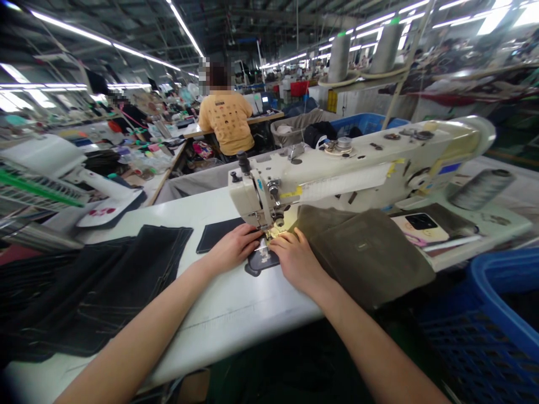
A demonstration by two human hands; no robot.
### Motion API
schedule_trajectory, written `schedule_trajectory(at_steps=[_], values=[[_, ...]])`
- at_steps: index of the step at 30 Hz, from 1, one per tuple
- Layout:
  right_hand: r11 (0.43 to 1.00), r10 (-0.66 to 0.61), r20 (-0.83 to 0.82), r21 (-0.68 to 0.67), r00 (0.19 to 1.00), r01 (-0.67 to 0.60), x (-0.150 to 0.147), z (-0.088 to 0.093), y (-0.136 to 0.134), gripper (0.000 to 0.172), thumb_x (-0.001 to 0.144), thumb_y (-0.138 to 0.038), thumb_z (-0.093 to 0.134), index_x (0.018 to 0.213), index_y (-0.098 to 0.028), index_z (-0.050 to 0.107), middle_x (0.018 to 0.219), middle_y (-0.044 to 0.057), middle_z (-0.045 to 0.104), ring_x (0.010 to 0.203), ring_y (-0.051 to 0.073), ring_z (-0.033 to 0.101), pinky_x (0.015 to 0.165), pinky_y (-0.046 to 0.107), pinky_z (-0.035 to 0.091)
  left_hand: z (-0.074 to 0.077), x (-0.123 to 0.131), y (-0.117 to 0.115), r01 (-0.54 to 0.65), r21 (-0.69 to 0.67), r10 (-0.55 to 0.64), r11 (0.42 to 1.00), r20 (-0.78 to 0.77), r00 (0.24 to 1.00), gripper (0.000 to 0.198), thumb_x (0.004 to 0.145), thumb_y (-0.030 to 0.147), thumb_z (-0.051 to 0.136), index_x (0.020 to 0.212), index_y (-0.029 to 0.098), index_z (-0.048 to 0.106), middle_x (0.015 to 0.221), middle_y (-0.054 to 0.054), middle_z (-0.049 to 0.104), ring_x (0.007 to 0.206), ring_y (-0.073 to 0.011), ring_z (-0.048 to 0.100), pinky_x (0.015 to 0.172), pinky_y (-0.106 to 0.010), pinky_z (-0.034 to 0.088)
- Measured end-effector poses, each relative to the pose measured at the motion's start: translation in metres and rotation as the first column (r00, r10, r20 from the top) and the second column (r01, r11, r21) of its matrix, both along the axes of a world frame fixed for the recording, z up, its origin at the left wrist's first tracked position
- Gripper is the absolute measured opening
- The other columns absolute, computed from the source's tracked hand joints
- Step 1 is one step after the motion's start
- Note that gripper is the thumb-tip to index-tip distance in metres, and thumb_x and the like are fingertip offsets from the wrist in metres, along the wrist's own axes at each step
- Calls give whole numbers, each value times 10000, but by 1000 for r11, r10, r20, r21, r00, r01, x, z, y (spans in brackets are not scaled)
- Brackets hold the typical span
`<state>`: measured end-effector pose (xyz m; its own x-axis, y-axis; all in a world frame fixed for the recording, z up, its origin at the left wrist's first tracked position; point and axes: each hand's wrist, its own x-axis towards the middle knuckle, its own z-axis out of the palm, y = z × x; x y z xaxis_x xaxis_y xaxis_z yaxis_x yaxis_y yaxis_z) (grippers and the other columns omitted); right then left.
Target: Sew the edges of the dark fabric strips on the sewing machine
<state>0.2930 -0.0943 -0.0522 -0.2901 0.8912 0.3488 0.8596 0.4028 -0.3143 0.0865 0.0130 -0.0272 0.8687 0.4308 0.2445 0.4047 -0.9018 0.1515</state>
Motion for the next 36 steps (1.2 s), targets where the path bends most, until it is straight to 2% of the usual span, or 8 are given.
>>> schedule_trajectory(at_steps=[4, 9, 12, 16, 19, 22, 29, 36], values=[[1000, 4, -11, -4, 1000, -4, 1, 1, -3, 379, 953, -53, 421, 1196, -209, 666, 1236, 85, 684, 1215, 240, 539, 1138, 531, 258, 1, 0, -1, -36, 17, 36, 999, -25, 999, 361, 1005, 256, 423, 1282, 143, 624, 1235, -135, 623, 1176, -252, 575, 1031, -417, 488], [1000, -5, -43, 15, 999, 6, -1, 0, -9, 384, 952, -45, 411, 1198, -202, 659, 1238, 84, 682, 1216, 237, 542, 1129, 536, 280, 7, -1, -6, -121, 53, 126, 991, -110, 986, 413, 945, 137, 437, 1319, 176, 608, 1252, -117, 620, 1158, -262, 565, 998, -438, 488], [999, -16, -76, 47, 997, 20, -3, 2, -14, 340, 961, -77, 438, 1192, -193, 659, 1230, 93, 681, 1180, 236, 561, 1120, 530, 307, 12, -2, -17, -148, 45, 152, 988, -141, 978, 433, 920, 79, 422, 1286, 166, 635, 1167, -120, 627, 1068, -252, 585, 941, -413, 518], [997, -6, -108, 76, 994, 14, -8, 4, -23, 232, 974, -196, 526, 1150, -197, 677, 1171, 92, 696, 1110, 234, 594, 1090, 515, 358, 14, 1, -40, -145, -48, 136, 988, -153, 979, 358, 958, 192, 482, 1287, 150, 618, 1074, -115, 608, 945, -226, 613, 855, -373, 554], [996, -23, -71, 79, 997, 28, -9, 3, -26, 200, 955, -219, 577, 1117, -189, 690, 1146, 87, 703, 1094, 247, 602, 1082, 531, 361, 11, 6, -51, -164, 17, 165, 986, -139, 977, 341, 969, 275, 522, 1276, 154, 610, 1143, -132, 606, 1046, -268, 589, 882, -414, 545], [995, -45, -46, 88, 998, 49, -10, 0, -26, 200, 948, -216, 591, 1120, -191, 689, 1161, 84, 701, 1102, 246, 601, 1090, 535, 354, 9, 8, -51, -145, 63, 152, 987, -128, 980, 317, 980, 277, 516, 1264, 168, 605, 1251, -126, 601, 1148, -277, 551, 928, -422, 523], [995, -57, -32, 86, 998, 60, -10, 0, -27, 209, 945, -222, 602, 1132, -189, 687, 1170, 79, 699, 1107, 241, 599, 1096, 527, 355, 7, 7, -47, -131, 72, 140, 989, -141, 980, 316, 984, 285, 517, 1271, 176, 594, 1254, -109, 624, 1131, -255, 567, 904, -392, 519], [996, -64, -24, 68, 998, 65, -11, 2, -27, 238, 953, -226, 588, 1173, -208, 680, 1209, 80, 694, 1133, 240, 592, 1108, 541, 341, 11, 8, -48, -142, 116, 161, 983, -174, 971, 329, 989, 273, 500, 1282, 158, 595, 1293, -118, 623, 1157, -270, 563, 909, -413, 518]])
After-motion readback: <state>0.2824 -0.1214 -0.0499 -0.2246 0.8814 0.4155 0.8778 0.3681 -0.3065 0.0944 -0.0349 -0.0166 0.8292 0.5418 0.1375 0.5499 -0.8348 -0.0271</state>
